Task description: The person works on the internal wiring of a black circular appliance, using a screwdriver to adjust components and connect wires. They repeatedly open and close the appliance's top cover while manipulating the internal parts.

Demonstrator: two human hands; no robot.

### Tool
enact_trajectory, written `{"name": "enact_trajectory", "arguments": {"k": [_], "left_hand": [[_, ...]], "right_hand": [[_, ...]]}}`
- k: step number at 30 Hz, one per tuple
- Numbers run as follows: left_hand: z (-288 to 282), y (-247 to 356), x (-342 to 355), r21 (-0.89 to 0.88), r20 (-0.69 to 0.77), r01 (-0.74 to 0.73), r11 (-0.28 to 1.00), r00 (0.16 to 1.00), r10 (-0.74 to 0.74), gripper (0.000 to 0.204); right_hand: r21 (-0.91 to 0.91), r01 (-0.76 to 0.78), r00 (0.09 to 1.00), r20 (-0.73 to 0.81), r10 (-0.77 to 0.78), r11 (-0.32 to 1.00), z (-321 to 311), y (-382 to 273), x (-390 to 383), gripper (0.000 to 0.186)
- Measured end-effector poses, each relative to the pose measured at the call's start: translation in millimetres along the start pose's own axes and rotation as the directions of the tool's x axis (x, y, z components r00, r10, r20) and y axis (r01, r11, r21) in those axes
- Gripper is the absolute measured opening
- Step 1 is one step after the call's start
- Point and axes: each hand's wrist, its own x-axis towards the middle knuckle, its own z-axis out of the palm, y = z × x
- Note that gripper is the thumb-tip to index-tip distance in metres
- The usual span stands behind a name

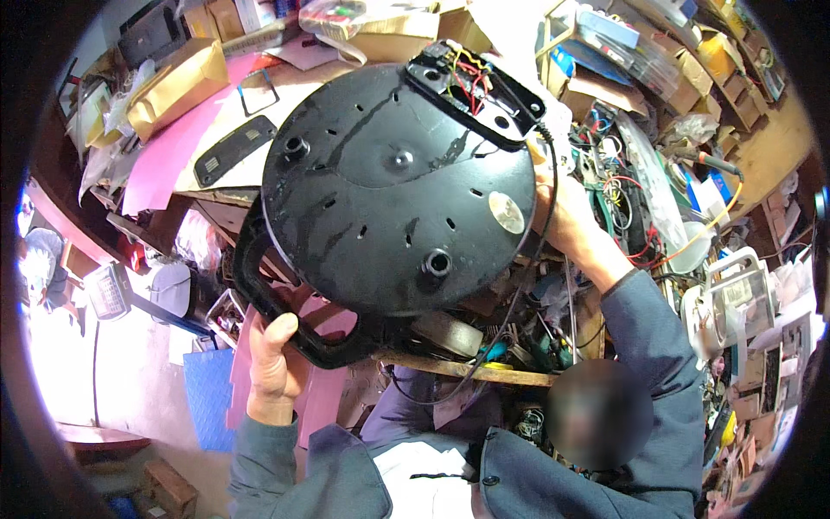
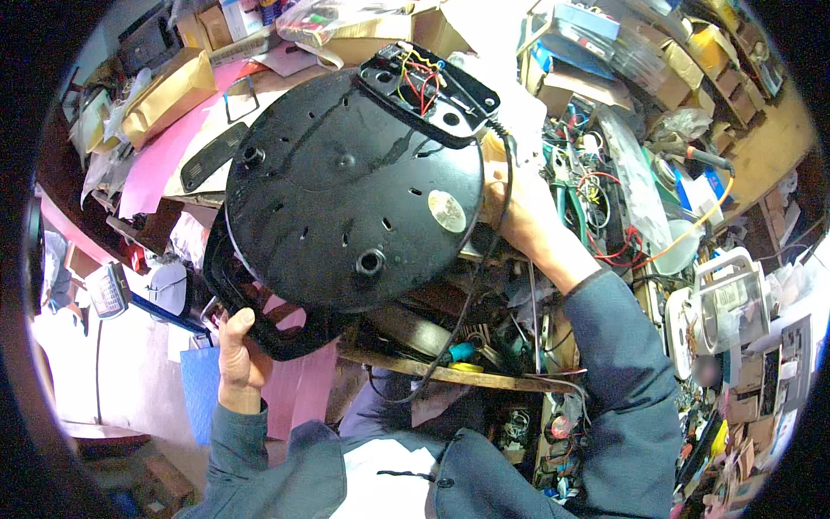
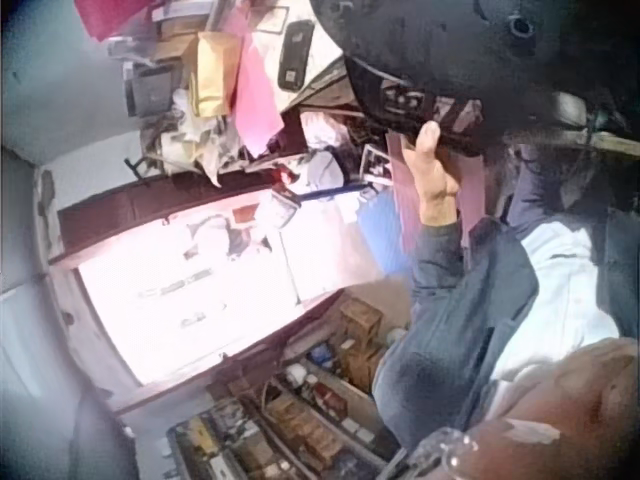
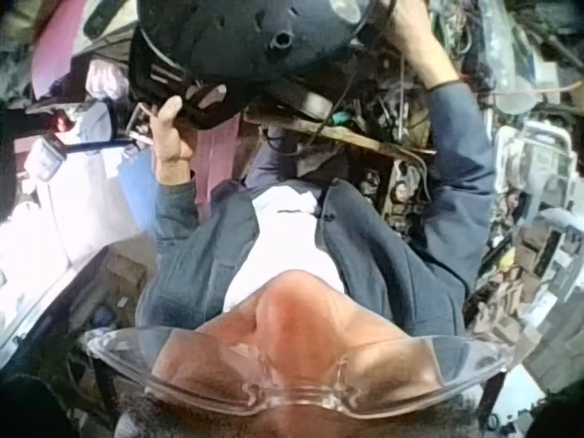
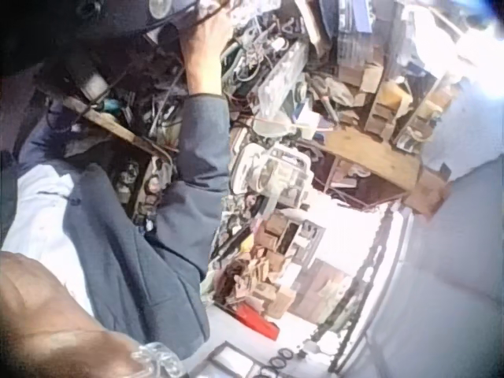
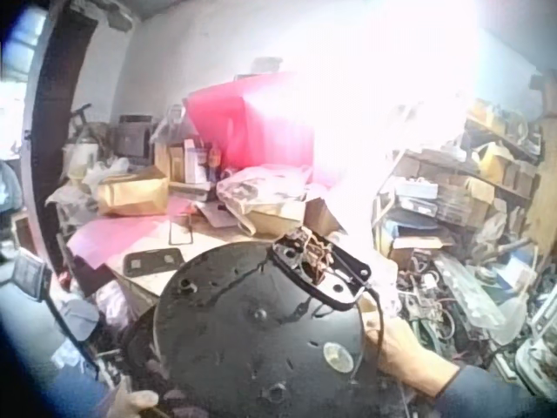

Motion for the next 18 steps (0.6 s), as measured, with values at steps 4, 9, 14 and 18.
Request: {"name": "enact_trajectory", "arguments": {"k": [4, 9, 14, 18], "left_hand": [[-15, -9, -5, -0.017, -0.063, 0.007, 1.0, 0.998, -0.008, 0.064], [-36, -22, -9, -0.011, -0.119, 0.008, 1.0, 0.993, -0.009, 0.069], [-39, -24, -11, 0.016, -0.13, -0.003, 1.0, 0.992, 0.005, 0.074], [-46, -23, -14, 0.033, -0.136, -0.004, 0.999, 0.991, 0.008, 0.076]], "right_hand": [[-0.423, 0.173, 0.985, 0.063, -0.162, 0.89, 2, -2, 2, 0.03], [-0.479, 0.277, 0.961, 0.129, -0.245, 0.833, 6, 25, 1, 0.023], [-0.52, 0.321, 0.947, 0.189, -0.26, 0.791, -3, 13, 5, 0.024], [-0.473, 0.317, 0.948, 0.166, -0.27, 0.822, -5, 12, 6, 0.026]]}}
